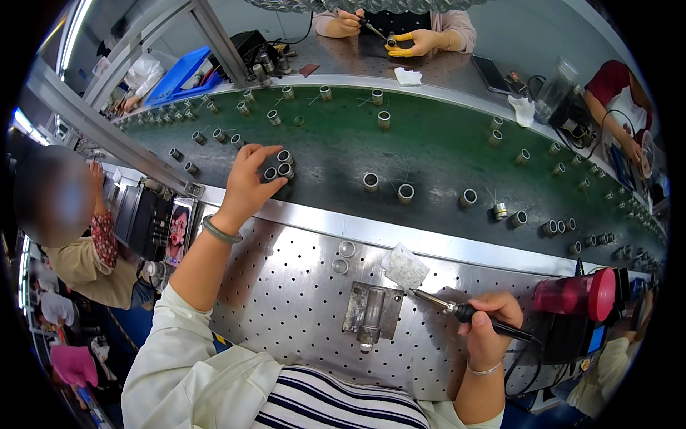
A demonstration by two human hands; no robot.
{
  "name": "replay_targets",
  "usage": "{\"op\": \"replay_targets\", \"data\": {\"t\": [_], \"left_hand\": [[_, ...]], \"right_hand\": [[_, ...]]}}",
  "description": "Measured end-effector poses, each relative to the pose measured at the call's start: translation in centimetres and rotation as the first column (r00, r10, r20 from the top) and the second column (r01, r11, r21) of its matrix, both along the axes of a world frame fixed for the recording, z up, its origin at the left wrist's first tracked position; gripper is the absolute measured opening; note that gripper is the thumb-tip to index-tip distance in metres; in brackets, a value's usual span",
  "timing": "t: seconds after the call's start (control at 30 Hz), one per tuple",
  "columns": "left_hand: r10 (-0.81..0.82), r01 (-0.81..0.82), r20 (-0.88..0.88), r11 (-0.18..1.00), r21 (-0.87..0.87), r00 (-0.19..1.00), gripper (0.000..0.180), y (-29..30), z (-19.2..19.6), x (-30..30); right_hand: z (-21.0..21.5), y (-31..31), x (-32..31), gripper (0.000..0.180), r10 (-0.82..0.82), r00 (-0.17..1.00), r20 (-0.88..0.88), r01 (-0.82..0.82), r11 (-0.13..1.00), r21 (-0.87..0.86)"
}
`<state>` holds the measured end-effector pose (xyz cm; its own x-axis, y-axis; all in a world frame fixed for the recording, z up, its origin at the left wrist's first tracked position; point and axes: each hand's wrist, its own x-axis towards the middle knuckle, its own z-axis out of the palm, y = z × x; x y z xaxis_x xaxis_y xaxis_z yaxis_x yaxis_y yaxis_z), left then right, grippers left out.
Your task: The person uses a soldering iron to apply solder to small cylindrical metal components on a perforated metal workbench. They repeatedly pick up a component, heat it with the iron, and place it back on the table.
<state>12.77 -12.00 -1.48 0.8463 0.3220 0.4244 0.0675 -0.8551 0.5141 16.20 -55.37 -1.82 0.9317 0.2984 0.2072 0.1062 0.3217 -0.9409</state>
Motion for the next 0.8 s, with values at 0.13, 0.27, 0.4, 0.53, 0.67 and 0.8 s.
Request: {"op": "replay_targets", "data": {"t": [0.13, 0.27, 0.4, 0.53, 0.67, 0.8], "left_hand": [[0.051, -0.042, -0.057, 0.986, 0.159, 0.997, 0.041, 0.1, 0.4, 1.4], [0.044, -0.016, -0.208, 0.991, 0.132, 0.977, 0.042, 0.6, 0.6, 1.6], [-0.002, 0.008, -0.291, 1.000, 0.018, 0.957, 0.040, 0.9, 0.5, 1.8], [-0.044, 0.050, -0.306, 0.999, 0.010, 0.951, 0.035, 0.9, 0.6, 2.0], [-0.036, 0.062, -0.332, 0.996, 0.068, 0.943, 0.035, 0.0, 0.9, 1.9], [-0.133, 0.203, -0.262, 0.944, 0.261, 0.956, 0.035, -0.9, 1.4, 1.8]], "right_hand": [[0.3, 0.0, 0.0, 0.025, -0.009, 1.000, -0.005, 0.010, 1.000, 0.006], [0.2, -0.2, 0.1, 0.025, -0.008, 1.000, 0.006, 0.008, 1.000, 0.016], [0.1, -0.4, 0.1, 0.025, -0.008, 1.000, -0.004, 0.008, 1.000, 0.010], [0.1, -0.4, 0.0, 0.025, -0.010, 1.000, 0.001, 0.010, 1.000, 0.014], [0.1, -0.4, 0.1, 0.025, -0.015, 1.000, -0.013, 0.015, 1.000, 0.006], [0.2, -0.2, 0.0, 0.025, -0.016, 1.000, -0.020, 0.016, 1.000, -0.004]]}}
